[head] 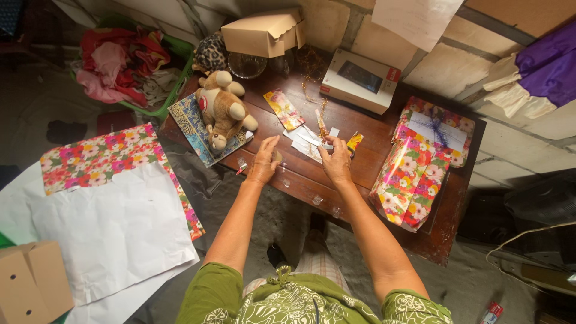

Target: The person wraps a rectangular box with floral wrapping paper, folds the edges, and secures them with clear tape. They use scissors to cut tape and repeatedly adjust the paper to ensure a neat finish.

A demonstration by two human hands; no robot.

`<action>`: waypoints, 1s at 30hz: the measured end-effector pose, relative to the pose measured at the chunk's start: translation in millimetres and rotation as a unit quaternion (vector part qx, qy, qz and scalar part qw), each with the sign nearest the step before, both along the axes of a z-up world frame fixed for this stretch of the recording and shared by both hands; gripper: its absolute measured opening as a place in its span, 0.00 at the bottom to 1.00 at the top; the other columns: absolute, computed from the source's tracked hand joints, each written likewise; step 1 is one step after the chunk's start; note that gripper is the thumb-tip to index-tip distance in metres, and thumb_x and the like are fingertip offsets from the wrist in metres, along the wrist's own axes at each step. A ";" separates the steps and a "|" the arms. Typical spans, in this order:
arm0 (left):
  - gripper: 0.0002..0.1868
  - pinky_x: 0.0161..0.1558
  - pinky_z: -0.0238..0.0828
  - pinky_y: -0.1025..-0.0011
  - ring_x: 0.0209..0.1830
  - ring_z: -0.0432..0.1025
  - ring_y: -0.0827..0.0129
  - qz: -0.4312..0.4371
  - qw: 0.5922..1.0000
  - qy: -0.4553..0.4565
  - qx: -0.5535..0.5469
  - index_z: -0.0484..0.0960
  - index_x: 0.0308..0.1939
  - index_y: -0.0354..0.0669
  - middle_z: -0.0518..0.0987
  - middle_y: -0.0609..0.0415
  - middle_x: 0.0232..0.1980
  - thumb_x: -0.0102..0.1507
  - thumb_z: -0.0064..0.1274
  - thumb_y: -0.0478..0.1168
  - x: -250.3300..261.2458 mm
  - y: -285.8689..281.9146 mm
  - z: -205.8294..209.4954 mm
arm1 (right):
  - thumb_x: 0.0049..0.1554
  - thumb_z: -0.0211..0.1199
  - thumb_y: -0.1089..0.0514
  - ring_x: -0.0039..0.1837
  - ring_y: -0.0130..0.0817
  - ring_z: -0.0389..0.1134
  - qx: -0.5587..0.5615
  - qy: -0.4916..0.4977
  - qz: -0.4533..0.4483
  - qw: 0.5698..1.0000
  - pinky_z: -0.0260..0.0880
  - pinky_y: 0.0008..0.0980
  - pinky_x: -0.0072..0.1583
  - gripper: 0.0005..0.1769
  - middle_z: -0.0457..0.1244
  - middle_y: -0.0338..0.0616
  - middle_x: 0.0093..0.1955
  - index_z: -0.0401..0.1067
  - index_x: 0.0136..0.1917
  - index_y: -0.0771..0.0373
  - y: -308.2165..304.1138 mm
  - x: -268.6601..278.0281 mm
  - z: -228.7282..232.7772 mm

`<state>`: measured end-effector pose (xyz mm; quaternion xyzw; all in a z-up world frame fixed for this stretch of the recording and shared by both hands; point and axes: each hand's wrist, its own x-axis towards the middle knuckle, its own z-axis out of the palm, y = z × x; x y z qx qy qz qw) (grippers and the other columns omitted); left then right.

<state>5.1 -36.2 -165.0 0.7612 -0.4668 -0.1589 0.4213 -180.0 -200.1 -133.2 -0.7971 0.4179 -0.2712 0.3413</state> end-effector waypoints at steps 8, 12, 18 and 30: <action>0.40 0.61 0.70 0.64 0.59 0.73 0.63 0.046 0.971 0.214 -0.092 0.65 0.74 0.49 0.78 0.53 0.61 0.58 0.62 0.34 3.7 -28.3 8.9 | 0.55 0.70 0.56 0.45 0.31 0.72 0.067 -0.049 0.001 0.997 0.72 0.31 0.51 0.15 0.66 0.45 0.53 0.77 0.55 0.60 -12.3 -5.1 -10.7; 0.45 0.65 0.65 0.64 0.62 0.73 0.67 0.034 0.947 0.303 -0.103 0.54 0.78 0.49 0.79 0.55 0.62 0.59 0.56 0.34 -7.7 -32.4 39.5 | 0.59 0.69 0.57 0.48 0.25 0.70 0.139 -0.149 0.016 0.979 0.71 0.26 0.52 0.13 0.66 0.40 0.53 0.77 0.56 0.62 -10.1 -5.2 7.6; 0.48 0.69 0.59 0.69 0.63 0.72 0.68 -0.056 0.967 0.210 -0.134 0.53 0.81 0.47 0.84 0.51 0.56 0.58 0.56 0.28 -39.2 -23.0 87.9 | 0.58 0.68 0.56 0.48 0.18 0.68 0.265 -0.180 0.011 0.947 0.68 0.20 0.50 0.15 0.69 0.35 0.49 0.79 0.58 0.60 19.0 -30.4 55.2; 0.51 0.34 0.68 0.74 0.24 0.66 0.69 -0.148 0.983 0.107 -0.008 0.52 0.81 0.53 0.85 0.60 0.50 0.53 0.49 0.29 -121.0 -3.5 141.6 | 0.55 0.71 0.55 0.45 0.21 0.69 0.148 -0.119 -0.048 0.981 0.71 0.23 0.50 0.10 0.66 0.34 0.50 0.81 0.49 0.61 62.9 -101.4 88.1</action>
